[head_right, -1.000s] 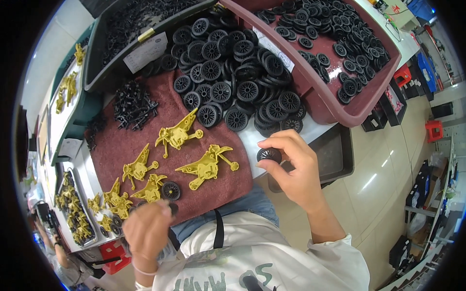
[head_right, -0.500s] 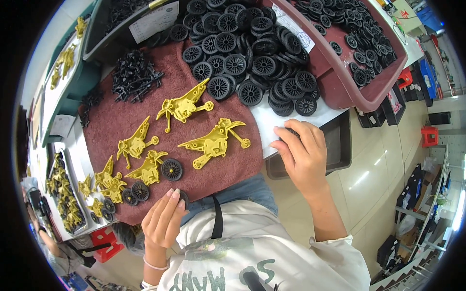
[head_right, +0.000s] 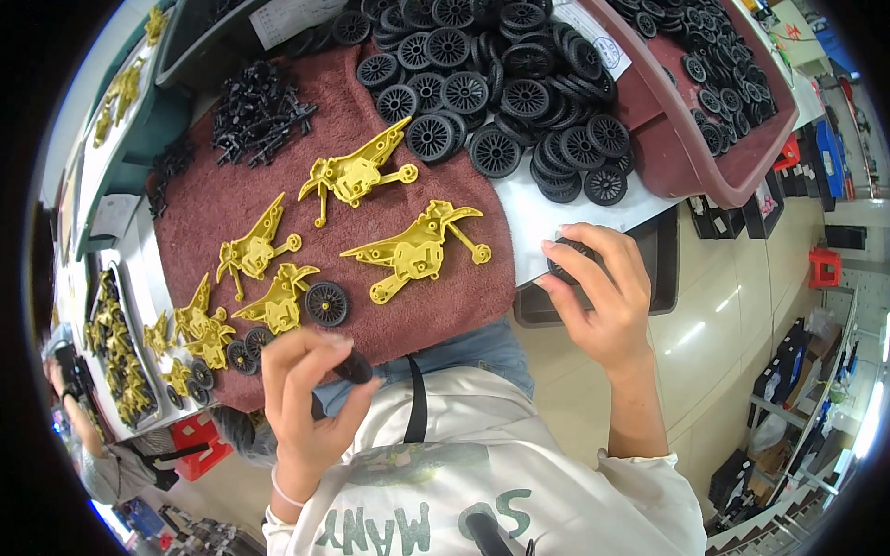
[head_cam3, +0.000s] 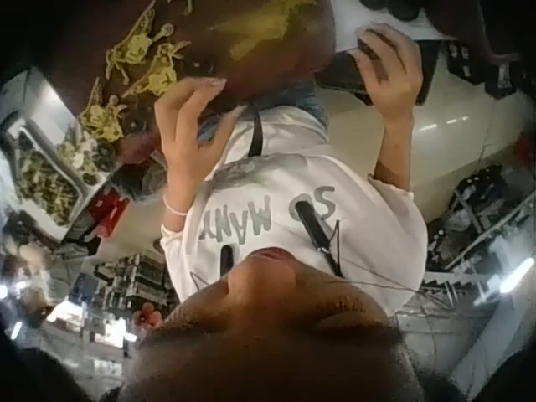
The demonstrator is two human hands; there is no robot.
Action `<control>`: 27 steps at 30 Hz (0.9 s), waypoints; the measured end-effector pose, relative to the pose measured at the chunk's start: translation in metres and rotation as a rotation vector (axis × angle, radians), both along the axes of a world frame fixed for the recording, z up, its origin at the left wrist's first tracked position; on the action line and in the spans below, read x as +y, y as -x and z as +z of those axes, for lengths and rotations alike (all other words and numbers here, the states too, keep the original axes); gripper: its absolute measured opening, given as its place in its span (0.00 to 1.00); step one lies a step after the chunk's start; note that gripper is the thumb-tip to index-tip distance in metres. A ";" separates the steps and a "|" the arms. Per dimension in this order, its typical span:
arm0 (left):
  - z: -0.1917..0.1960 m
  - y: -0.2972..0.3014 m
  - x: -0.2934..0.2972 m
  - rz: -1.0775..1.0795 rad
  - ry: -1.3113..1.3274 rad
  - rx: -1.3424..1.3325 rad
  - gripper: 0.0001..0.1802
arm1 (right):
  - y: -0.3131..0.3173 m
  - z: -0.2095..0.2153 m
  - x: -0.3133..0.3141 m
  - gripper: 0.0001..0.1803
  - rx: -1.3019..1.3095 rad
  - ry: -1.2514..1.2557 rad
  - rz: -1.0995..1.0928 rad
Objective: The person assembles small yellow plastic toy motorcycles by hand, attaching plastic wheels to the toy motorcycle frames.
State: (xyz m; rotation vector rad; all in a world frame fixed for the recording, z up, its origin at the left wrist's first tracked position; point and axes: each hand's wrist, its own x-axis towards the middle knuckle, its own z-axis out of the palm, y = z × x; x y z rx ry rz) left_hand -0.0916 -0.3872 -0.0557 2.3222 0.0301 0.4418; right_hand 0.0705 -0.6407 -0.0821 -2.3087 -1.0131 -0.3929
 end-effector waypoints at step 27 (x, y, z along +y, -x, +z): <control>-0.002 -0.044 -0.021 0.111 -0.314 0.122 0.24 | 0.004 0.011 0.056 0.20 0.281 -0.234 0.181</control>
